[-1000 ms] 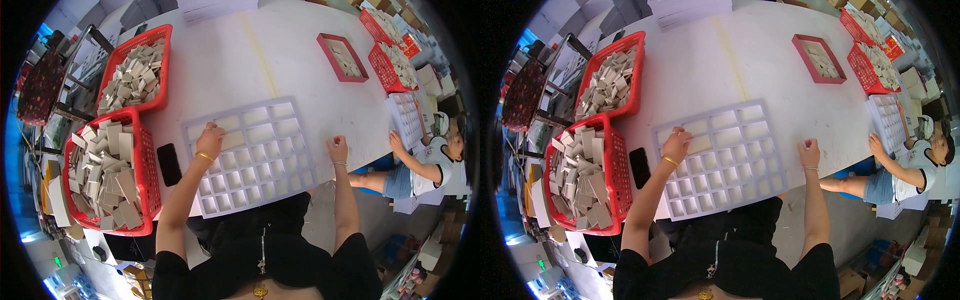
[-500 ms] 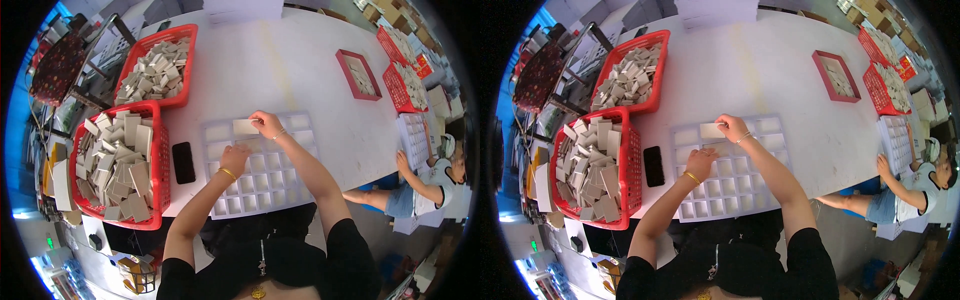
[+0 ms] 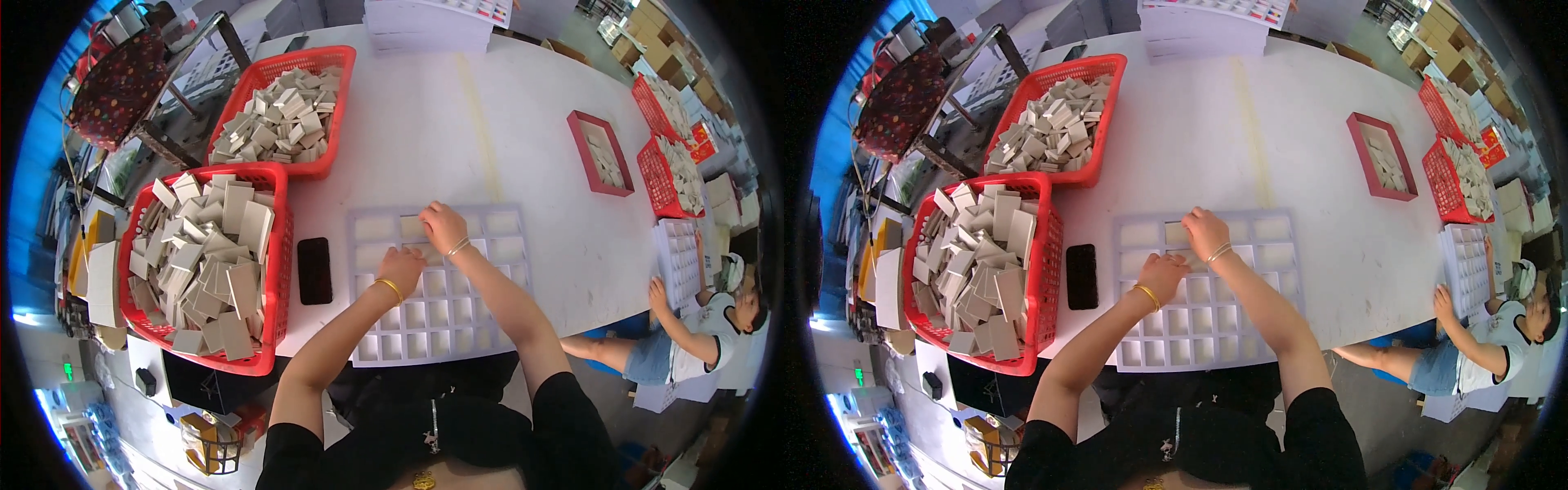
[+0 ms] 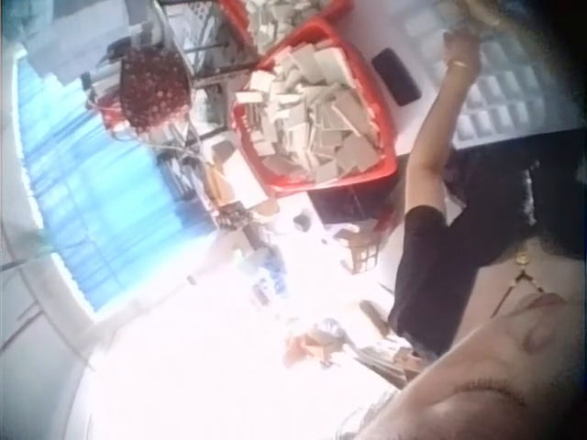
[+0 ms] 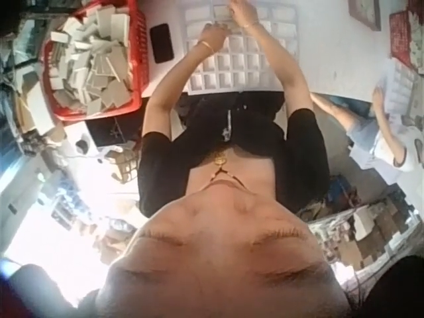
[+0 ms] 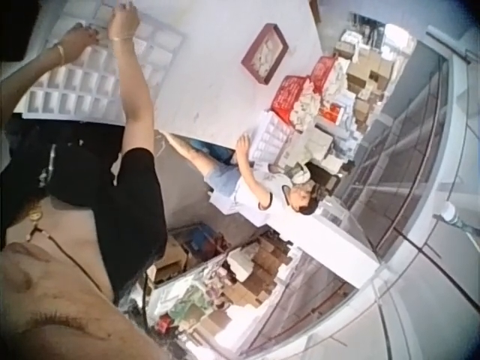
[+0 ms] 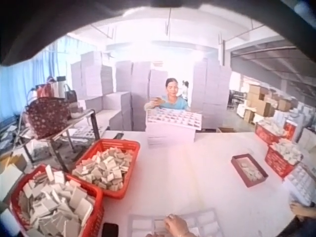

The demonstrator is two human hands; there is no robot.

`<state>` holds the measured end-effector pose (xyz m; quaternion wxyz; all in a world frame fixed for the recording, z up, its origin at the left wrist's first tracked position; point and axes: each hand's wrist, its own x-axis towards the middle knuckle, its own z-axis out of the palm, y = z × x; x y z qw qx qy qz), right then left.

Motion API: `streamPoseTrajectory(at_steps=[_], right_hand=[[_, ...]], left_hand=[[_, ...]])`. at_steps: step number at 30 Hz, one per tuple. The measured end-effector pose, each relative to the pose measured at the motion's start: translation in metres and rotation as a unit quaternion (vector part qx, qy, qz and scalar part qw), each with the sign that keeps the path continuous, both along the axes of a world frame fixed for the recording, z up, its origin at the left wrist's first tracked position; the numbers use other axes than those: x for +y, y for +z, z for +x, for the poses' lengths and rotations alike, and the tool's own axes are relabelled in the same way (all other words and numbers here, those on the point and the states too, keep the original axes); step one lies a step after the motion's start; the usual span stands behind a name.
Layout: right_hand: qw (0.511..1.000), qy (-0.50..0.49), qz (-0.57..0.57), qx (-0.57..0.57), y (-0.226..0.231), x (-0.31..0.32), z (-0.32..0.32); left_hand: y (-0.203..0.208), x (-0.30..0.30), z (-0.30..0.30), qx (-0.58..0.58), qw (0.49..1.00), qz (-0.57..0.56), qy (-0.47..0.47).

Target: Sorting small white rectangular items into a divided tray at a packaging factory.

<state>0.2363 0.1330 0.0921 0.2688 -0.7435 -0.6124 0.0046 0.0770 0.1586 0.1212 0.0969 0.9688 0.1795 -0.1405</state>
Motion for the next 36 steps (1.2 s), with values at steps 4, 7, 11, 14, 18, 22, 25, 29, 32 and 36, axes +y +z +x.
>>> streamPoseTrajectory(at_steps=[4,7,11,14,18,22,25,29,32,36], right_hand=[[0.985,0.097,-0.083,-0.113,-0.006,-0.002,-0.009],[0.985,0.074,-0.152,0.006,-0.008,-0.003,-0.006],[0.998,0.049,-0.026,0.001,0.002,-0.016,-0.003],[0.992,-0.05,0.109,0.03,0.017,-0.033,0.006],[0.992,-0.089,0.083,0.031,0.003,-0.05,0.026],[0.999,-0.034,0.022,0.0,-0.001,-0.059,0.018],[1.0,0.004,-0.016,-0.009,-0.006,-0.058,0.008],[0.999,-0.008,-0.035,-0.03,-0.003,-0.051,0.0],[0.998,-0.016,-0.044,-0.034,0.002,-0.045,-0.007],[0.99,-0.024,-0.128,-0.045,0.005,-0.043,-0.007]], left_hand=[[0.007,0.002,0.005,0.028,0.999,-0.004,-0.027],[0.016,0.006,0.007,0.064,0.996,-0.023,-0.054],[0.016,0.017,0.002,0.059,0.992,-0.03,-0.112],[0.037,0.029,0.009,0.062,0.998,-0.013,-0.01],[0.008,0.04,-0.008,-0.136,0.99,0.005,0.036],[-0.018,0.033,-0.004,-0.17,0.985,0.032,0.01],[-0.02,0.031,-0.001,-0.129,0.99,0.044,0.032],[-0.007,0.034,0.006,-0.07,0.997,0.026,0.034],[0.004,0.04,0.011,-0.018,0.999,0.011,0.03],[0.017,0.05,0.015,0.023,1.0,0.011,-0.005]])
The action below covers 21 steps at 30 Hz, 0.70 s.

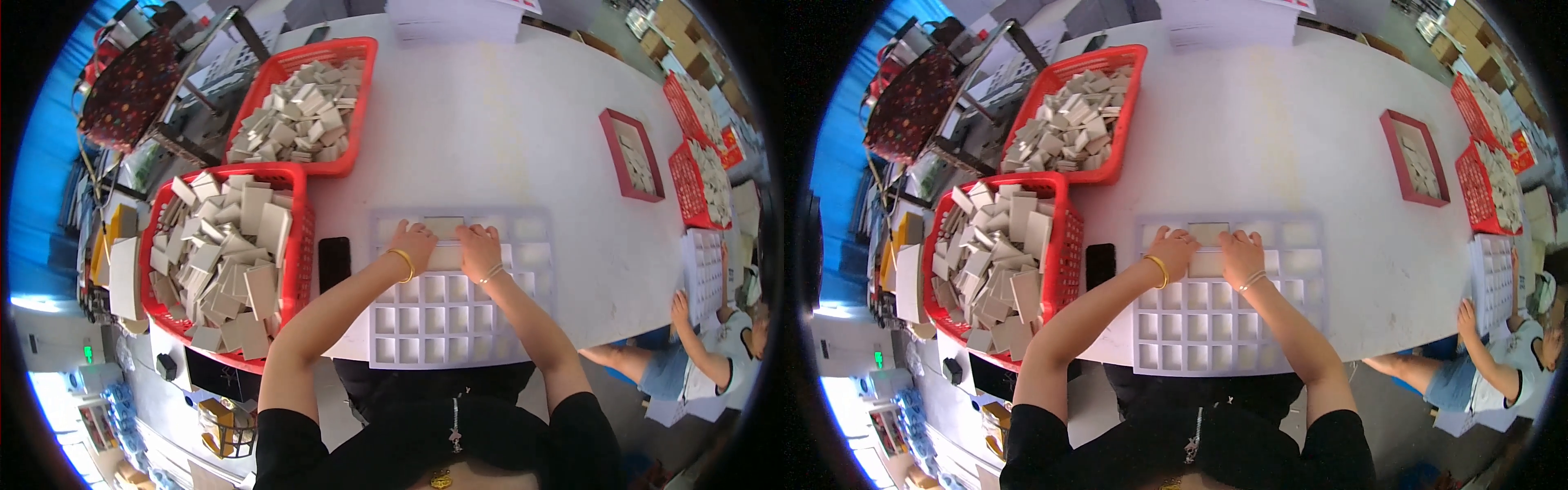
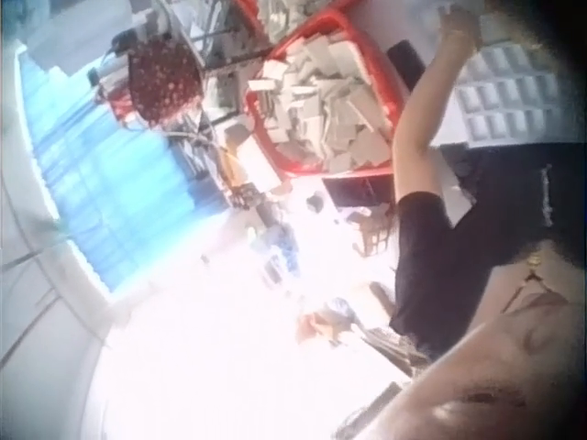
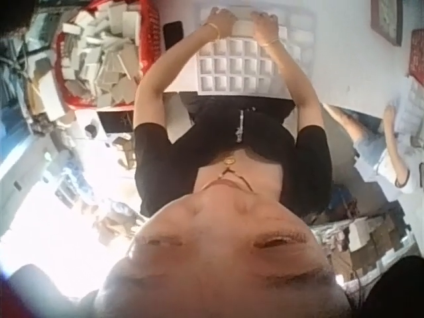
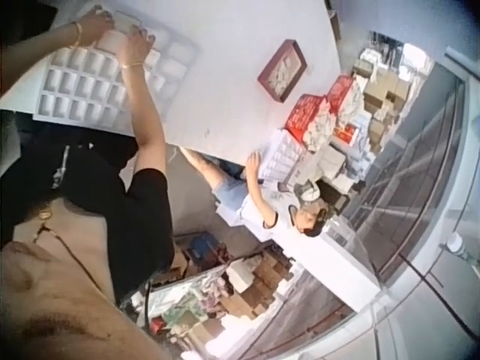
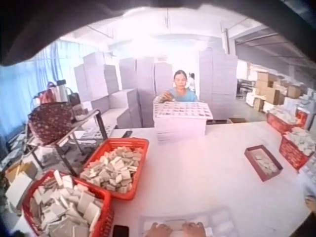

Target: Sorting small white rectangular items into a divided tray at a packaging factory.

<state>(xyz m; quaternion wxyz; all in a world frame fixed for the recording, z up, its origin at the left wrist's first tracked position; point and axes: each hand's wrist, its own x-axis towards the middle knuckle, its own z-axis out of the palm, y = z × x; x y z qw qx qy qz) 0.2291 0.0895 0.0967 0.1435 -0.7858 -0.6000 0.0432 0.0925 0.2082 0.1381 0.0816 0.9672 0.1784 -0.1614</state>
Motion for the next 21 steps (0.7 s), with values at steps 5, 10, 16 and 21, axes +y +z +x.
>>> streamPoseTrajectory(at_steps=[5,10,16,21], right_hand=[[0.999,0.005,-0.039,-0.013,0.013,0.01,0.018],[0.985,0.053,0.163,0.005,0.049,0.062,0.014],[0.965,0.118,0.227,0.058,0.11,0.197,-0.04],[0.983,0.063,0.174,0.019,0.09,0.293,-0.058]], left_hand=[[0.058,0.069,0.001,-0.184,0.975,0.111,0.045],[0.1,0.191,-0.049,-0.266,0.897,0.219,0.277],[0.069,0.237,-0.064,-0.201,0.928,0.086,0.302],[0.065,0.241,-0.057,-0.218,0.924,0.05,0.311]])
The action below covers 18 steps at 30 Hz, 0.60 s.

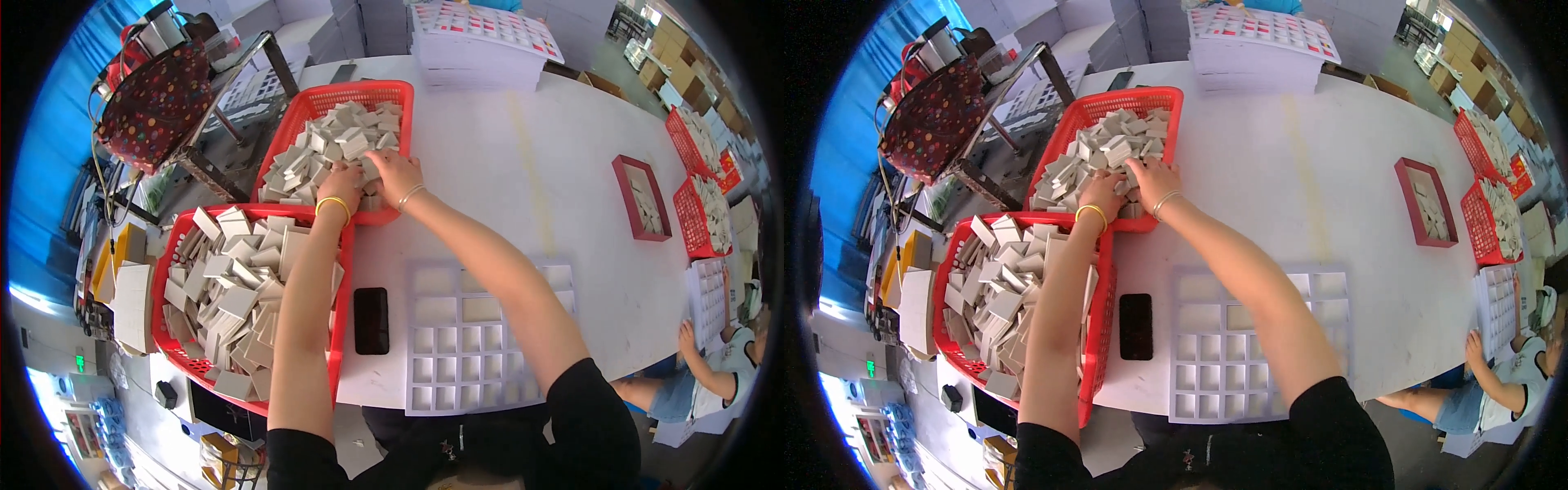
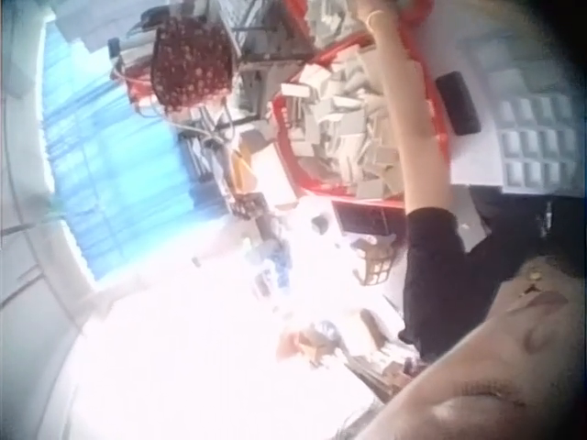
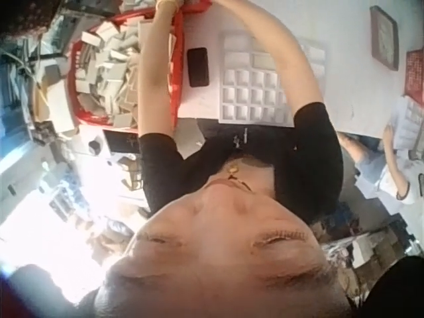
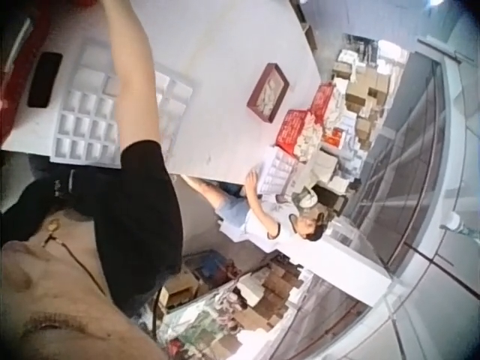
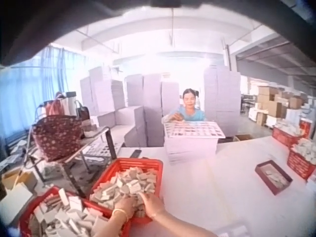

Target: Sorting small white rectangular items into a divided tray at a packaging factory.

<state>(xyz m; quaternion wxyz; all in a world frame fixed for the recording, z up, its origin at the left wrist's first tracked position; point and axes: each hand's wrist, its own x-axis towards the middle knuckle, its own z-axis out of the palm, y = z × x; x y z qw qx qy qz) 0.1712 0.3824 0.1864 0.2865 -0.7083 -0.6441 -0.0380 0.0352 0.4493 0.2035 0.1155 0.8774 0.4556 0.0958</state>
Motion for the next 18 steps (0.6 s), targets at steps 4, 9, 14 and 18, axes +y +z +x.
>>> streamPoseTrajectory(at_steps=[4,9,14,18], right_hand=[[0.999,-0.035,-0.023,-0.018,-0.024,0.022,-0.006],[0.984,0.005,0.138,0.113,-0.029,0.012,0.0],[0.922,-0.001,0.307,0.237,-0.017,-0.042,0.006],[0.932,0.025,0.172,0.317,-0.013,-0.166,0.02]], left_hand=[[0.014,-0.012,0.001,0.028,0.999,-0.012,0.012],[0.005,-0.007,-0.002,0.011,1.0,0.005,0.011],[-0.013,0.006,-0.003,-0.045,0.999,-0.015,-0.003],[-0.032,0.031,-0.009,-0.072,0.994,0.08,-0.022]])
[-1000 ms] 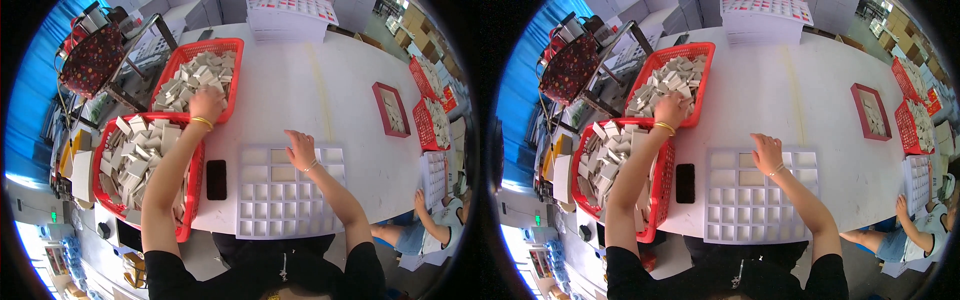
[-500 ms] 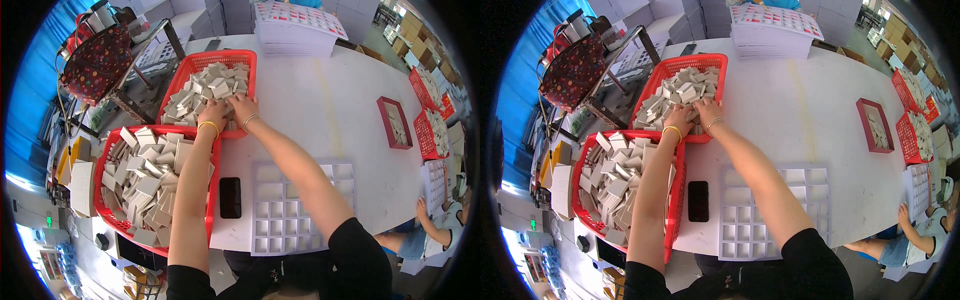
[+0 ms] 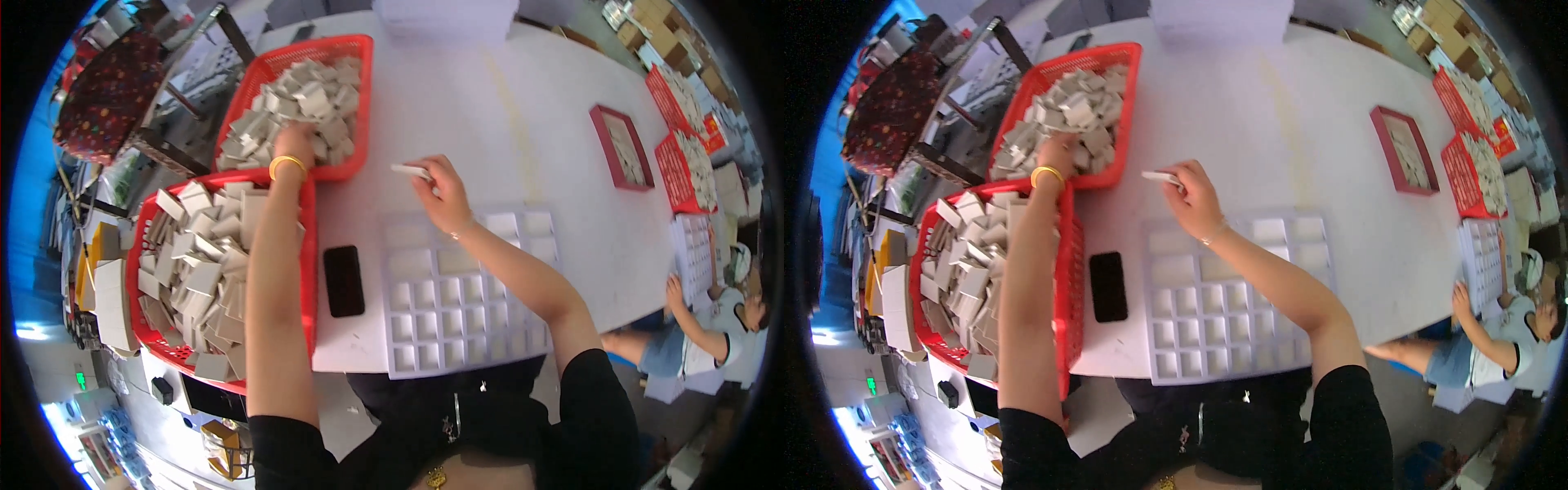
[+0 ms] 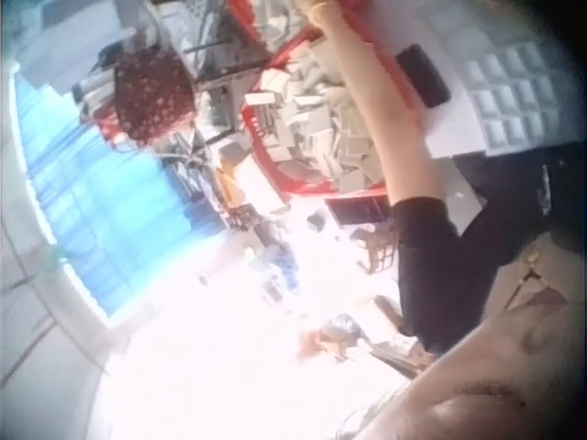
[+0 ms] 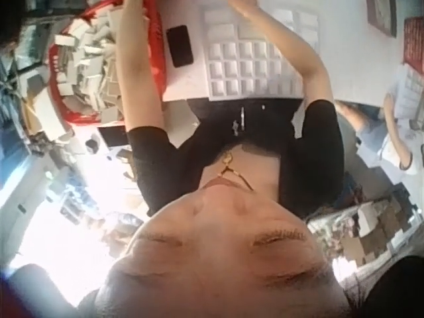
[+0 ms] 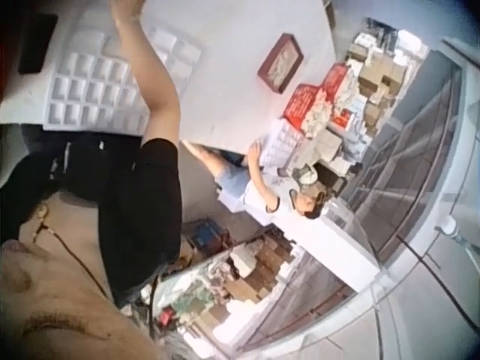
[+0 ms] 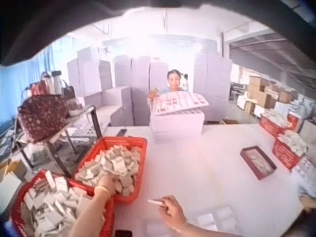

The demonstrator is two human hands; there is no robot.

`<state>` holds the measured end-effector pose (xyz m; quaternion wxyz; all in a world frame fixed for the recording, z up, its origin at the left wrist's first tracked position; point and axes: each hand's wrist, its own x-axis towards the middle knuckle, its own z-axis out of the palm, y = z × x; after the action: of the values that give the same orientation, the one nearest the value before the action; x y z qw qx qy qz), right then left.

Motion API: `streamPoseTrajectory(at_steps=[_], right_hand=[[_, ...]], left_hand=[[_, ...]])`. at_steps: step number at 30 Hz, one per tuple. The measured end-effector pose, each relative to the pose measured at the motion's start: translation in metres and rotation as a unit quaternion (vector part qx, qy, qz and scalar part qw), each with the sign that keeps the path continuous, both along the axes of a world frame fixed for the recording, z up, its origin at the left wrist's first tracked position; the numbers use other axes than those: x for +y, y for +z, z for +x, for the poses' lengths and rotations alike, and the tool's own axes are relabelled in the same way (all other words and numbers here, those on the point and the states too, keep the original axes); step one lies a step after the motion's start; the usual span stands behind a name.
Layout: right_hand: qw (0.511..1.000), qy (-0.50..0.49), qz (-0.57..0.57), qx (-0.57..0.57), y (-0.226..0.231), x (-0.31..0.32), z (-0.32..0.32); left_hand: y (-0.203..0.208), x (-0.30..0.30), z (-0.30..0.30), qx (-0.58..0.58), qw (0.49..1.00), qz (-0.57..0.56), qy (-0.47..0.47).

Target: Sorting small white rectangular items into a divided tray at a packaging factory.

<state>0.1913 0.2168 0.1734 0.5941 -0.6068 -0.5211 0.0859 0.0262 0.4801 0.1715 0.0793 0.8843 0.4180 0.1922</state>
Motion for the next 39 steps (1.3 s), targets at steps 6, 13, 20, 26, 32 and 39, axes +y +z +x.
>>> streamPoseTrajectory(at_steps=[6,13,20,26,32,39], right_hand=[[0.972,0.03,-0.17,0.16,-0.043,-0.165,0.033],[0.966,0.049,-0.244,0.073,-0.061,-0.222,0.022],[0.954,0.092,-0.285,0.002,-0.069,-0.202,0.021],[0.934,0.138,-0.328,-0.041,-0.068,-0.189,0.024],[0.924,0.11,-0.324,-0.168,-0.077,-0.194,0.02],[0.927,0.092,-0.295,-0.213,-0.083,-0.192,0.021]], left_hand=[[0.018,-0.005,-0.013,-0.17,0.979,0.084,0.072],[0.055,-0.12,0.021,-0.234,0.965,0.015,-0.113],[-0.016,-0.297,0.032,0.096,0.896,-0.207,-0.381],[-0.052,-0.313,0.03,0.122,0.919,-0.255,-0.276],[-0.061,-0.323,0.029,0.014,0.931,-0.266,-0.248],[-0.051,-0.324,0.019,-0.014,0.86,-0.492,-0.133]])
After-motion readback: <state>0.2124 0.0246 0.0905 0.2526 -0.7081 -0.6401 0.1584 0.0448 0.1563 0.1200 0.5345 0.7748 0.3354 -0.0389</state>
